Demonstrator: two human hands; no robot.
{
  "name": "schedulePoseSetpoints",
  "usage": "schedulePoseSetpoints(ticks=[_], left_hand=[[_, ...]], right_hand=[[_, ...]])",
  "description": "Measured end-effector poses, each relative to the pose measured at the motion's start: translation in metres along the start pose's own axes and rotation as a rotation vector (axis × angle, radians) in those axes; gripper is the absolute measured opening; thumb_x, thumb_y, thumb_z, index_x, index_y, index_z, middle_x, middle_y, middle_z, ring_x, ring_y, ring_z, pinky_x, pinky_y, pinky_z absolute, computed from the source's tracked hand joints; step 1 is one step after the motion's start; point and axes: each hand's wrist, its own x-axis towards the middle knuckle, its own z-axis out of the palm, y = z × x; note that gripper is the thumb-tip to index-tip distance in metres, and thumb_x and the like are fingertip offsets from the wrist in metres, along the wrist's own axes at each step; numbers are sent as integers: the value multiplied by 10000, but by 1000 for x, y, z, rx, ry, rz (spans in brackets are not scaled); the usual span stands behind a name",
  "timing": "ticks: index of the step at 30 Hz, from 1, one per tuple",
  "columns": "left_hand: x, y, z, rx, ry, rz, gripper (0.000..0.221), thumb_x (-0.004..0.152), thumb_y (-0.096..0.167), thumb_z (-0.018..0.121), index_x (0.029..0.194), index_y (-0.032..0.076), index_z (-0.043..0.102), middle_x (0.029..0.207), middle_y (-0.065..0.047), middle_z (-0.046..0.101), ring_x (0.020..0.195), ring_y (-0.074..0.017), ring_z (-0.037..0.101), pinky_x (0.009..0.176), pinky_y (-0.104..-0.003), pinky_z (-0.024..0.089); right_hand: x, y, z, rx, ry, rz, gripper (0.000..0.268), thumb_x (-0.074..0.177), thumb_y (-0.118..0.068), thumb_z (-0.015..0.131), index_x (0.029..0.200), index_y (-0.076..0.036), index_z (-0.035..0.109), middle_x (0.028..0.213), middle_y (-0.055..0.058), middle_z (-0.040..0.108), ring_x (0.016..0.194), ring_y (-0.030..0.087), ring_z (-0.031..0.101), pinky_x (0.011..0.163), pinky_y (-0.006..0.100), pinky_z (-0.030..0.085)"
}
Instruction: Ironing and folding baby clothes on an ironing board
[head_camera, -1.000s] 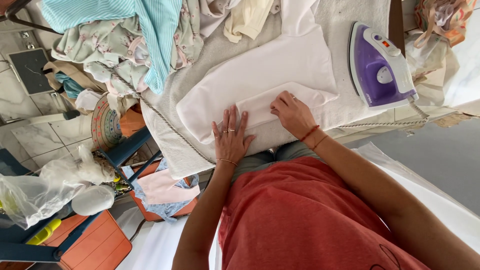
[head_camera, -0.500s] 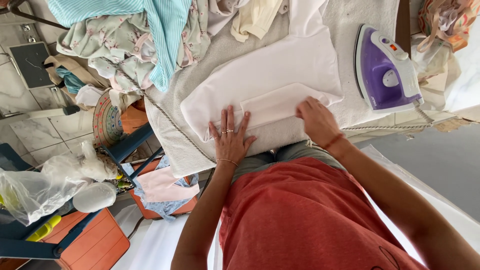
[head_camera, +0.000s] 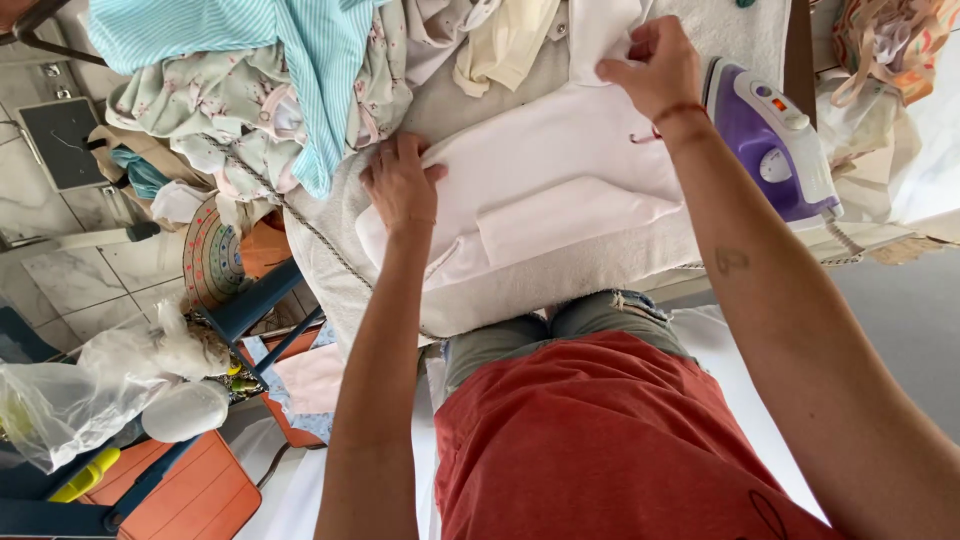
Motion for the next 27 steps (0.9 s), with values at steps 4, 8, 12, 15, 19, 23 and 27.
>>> schedulePoseSetpoints(ticks=[4, 8, 12, 15, 19, 23, 27], left_hand=[[10, -18, 18, 88, -314, -87, 309, 580, 321, 748, 770, 230, 522, 803, -6, 577, 817, -231, 524, 740, -410, 298], [-13, -10, -21, -155, -104, 131, 222, 621, 28, 645, 743, 175, 532, 755, -13, 505, 748, -257, 479, 728, -391, 292], [-55, -27, -19, -55, -75, 137, 197, 677, 159, 603, 659, 349, 554, 745, 105, 456, 814, -125, 478, 931, -350, 277], [-62, -25, -25, -14, -62, 235, 250, 722, 106, 522, 726, 347, 587, 827, 78, 518, 888, -155, 496, 902, -383, 266], [-55, -20, -14, 42, -39, 359, 206, 736, 148, 529, 708, 349, 565, 781, 100, 535, 852, -129, 515, 863, -362, 301], [-51, -16, -22, -3, 18, 452, 136, 726, 201, 607, 754, 331, 580, 748, 90, 513, 772, -120, 518, 792, -323, 344], [-59, -17, -27, 17, -16, 490, 233, 753, 140, 549, 804, 363, 594, 757, 70, 508, 790, -131, 525, 764, -294, 379]], right_hand=[[29, 25, 3, -182, -6, 8, 412, 519, -321, 844, 791, -158, 581, 699, -58, 605, 618, 93, 553, 574, 281, 443], [-13, 21, -33, -21, -219, -123, 280, 749, -68, 710, 821, -83, 440, 869, 50, 515, 754, 150, 446, 705, 256, 398], [-38, 108, -21, -252, -70, -854, 395, 818, -365, 661, 633, -87, 450, 623, 57, 433, 652, 278, 485, 618, 360, 383], [-60, 96, -19, -391, -36, -811, 432, 845, -399, 619, 609, -81, 447, 644, 44, 443, 660, 243, 491, 591, 319, 387], [-59, 90, -14, -179, -66, -707, 460, 751, -367, 739, 622, -31, 453, 650, 93, 452, 666, 299, 490, 602, 349, 401], [-53, 98, -19, -83, 57, -656, 296, 784, -114, 747, 668, -74, 478, 648, 74, 448, 643, 294, 505, 615, 334, 412], [-40, 146, -12, -267, -10, -775, 268, 724, -10, 650, 589, -64, 425, 564, 94, 417, 635, 326, 509, 691, 364, 429]])
